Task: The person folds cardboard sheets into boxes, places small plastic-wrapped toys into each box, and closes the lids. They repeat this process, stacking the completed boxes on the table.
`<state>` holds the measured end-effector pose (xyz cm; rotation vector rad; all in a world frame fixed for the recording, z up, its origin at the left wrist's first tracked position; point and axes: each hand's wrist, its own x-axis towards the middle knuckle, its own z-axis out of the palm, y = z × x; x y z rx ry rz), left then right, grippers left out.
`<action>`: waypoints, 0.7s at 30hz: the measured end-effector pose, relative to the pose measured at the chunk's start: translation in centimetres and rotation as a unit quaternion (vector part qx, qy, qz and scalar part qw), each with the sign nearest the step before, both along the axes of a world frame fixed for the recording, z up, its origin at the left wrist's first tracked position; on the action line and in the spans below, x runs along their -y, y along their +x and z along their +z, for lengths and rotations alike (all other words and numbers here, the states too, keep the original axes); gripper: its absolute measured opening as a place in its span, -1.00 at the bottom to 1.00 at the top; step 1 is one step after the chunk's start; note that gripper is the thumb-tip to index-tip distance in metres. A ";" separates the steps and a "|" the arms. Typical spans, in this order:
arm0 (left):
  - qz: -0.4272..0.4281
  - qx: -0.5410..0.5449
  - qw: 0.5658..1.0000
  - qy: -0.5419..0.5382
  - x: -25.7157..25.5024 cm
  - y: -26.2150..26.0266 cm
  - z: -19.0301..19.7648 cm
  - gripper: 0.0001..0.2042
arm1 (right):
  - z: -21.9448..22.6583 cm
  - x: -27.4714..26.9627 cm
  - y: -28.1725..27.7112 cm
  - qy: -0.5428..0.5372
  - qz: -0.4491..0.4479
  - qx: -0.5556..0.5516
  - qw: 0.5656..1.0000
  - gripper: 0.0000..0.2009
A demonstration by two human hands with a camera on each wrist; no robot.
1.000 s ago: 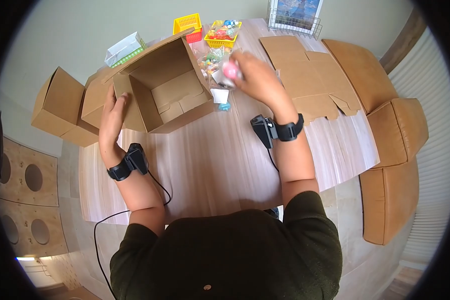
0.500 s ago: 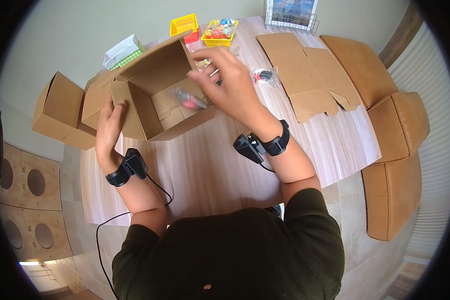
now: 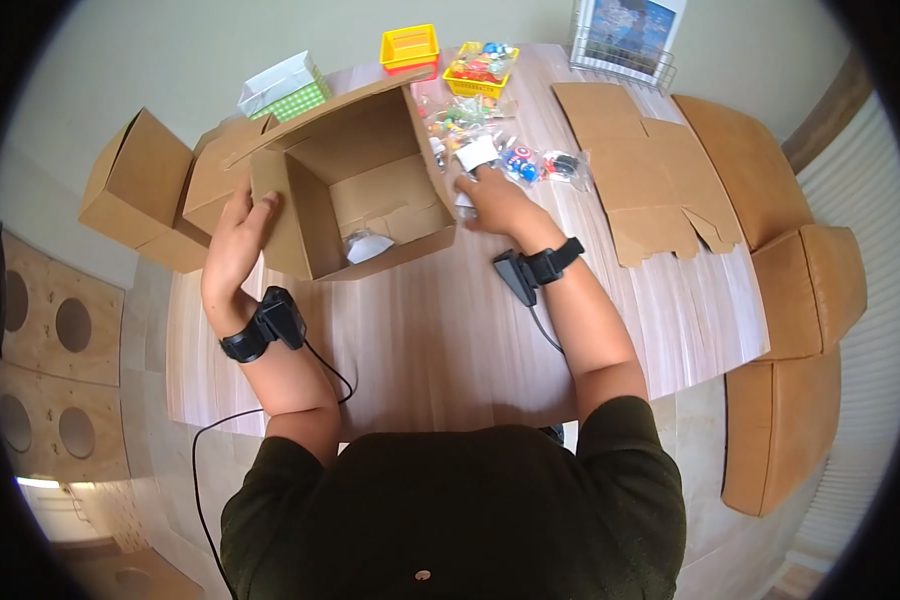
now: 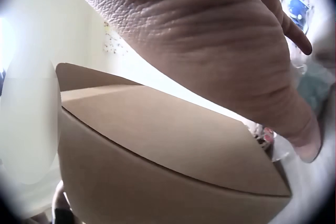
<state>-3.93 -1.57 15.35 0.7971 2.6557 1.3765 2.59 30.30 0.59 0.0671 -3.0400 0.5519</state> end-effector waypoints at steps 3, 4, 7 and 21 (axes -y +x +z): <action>-0.038 0.006 0.998 0.041 0.3 -0.6 -0.7 -0.51 | 0.2 -1.3 -0.2 -0.036 -0.022 -0.058 0.997 -0.60; -0.055 0.012 0.997 0.054 0.4 -0.7 -0.7 -0.52 | 0.8 -1.9 -0.2 -0.049 -0.027 -0.103 0.993 -0.63; -0.076 0.032 0.995 0.058 0.2 0.1 0.1 -0.53 | 6.4 -1.2 1.6 -0.053 -0.065 -0.317 0.945 -0.71; -0.134 0.044 0.990 0.015 -0.5 0.2 -0.6 -0.43 | 13.5 7.9 6.9 -0.005 0.171 -0.363 0.916 -0.54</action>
